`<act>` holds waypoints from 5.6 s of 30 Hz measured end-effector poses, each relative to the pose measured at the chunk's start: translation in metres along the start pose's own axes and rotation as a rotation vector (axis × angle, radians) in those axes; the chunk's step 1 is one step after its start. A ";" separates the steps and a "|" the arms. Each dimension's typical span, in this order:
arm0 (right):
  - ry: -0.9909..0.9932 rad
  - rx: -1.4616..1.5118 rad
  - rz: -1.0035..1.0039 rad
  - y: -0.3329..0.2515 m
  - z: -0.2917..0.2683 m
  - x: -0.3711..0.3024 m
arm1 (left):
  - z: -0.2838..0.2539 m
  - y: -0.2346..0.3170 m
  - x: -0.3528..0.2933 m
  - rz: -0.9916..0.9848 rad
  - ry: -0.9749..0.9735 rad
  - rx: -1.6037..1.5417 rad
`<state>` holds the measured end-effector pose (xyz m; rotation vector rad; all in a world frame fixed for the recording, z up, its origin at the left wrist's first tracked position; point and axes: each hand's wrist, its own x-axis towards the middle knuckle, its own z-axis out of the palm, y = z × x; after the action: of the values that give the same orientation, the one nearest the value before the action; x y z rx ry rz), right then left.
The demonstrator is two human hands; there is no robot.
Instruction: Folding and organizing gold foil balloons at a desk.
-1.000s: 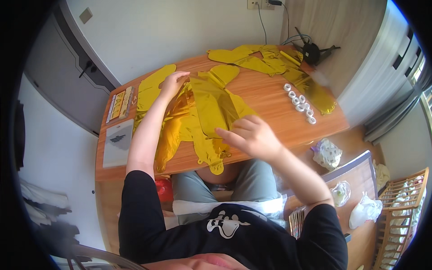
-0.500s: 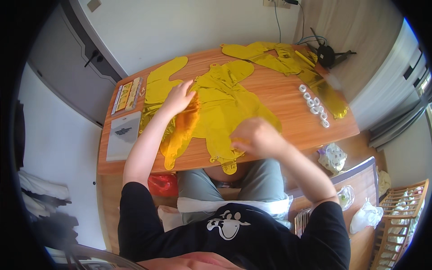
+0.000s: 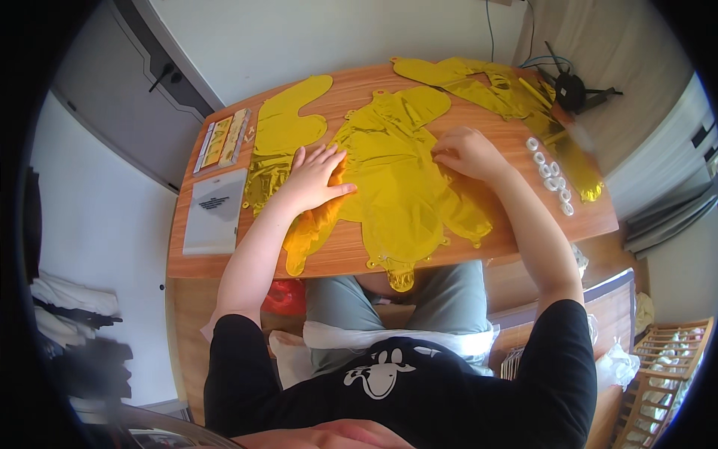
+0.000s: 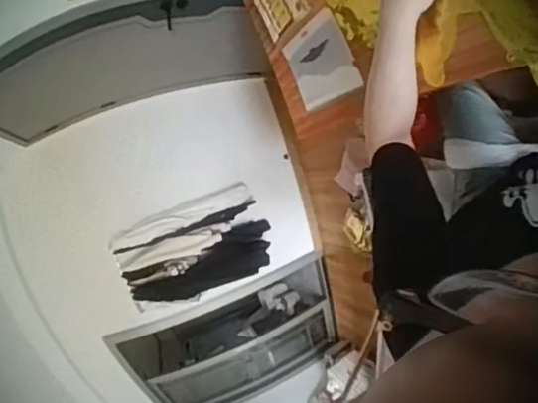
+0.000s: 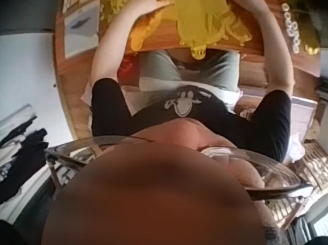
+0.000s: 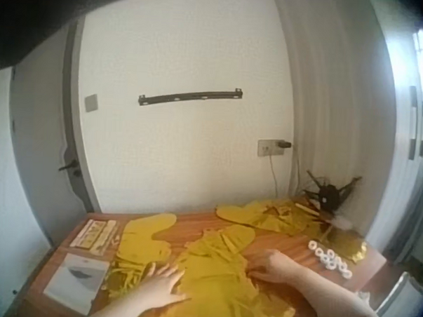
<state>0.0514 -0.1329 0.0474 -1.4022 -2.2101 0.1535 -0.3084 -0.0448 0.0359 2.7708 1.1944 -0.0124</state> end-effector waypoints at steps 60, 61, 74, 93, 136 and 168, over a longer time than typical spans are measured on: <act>-0.019 -0.013 -0.039 -0.012 0.019 -0.004 | -0.007 -0.031 0.006 -0.049 0.022 -0.096; -0.017 -0.018 -0.033 -0.011 0.019 -0.004 | -0.006 -0.032 0.007 -0.047 0.034 -0.109; -0.019 -0.034 -0.045 -0.009 0.021 -0.005 | 0.013 -0.035 0.017 0.002 0.076 -0.075; -0.035 -0.015 -0.032 -0.009 0.021 -0.003 | 0.024 -0.029 0.026 -0.029 0.153 -0.098; -0.041 0.057 0.018 -0.012 0.018 -0.004 | 0.015 -0.027 0.028 0.077 0.081 -0.160; 0.180 0.113 0.918 0.098 0.044 0.130 | 0.021 -0.029 0.031 0.110 0.142 -0.189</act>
<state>0.0665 0.0331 0.0220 -2.1517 -1.2514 0.4331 -0.3072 -0.0048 0.0098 2.7018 1.0117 0.2963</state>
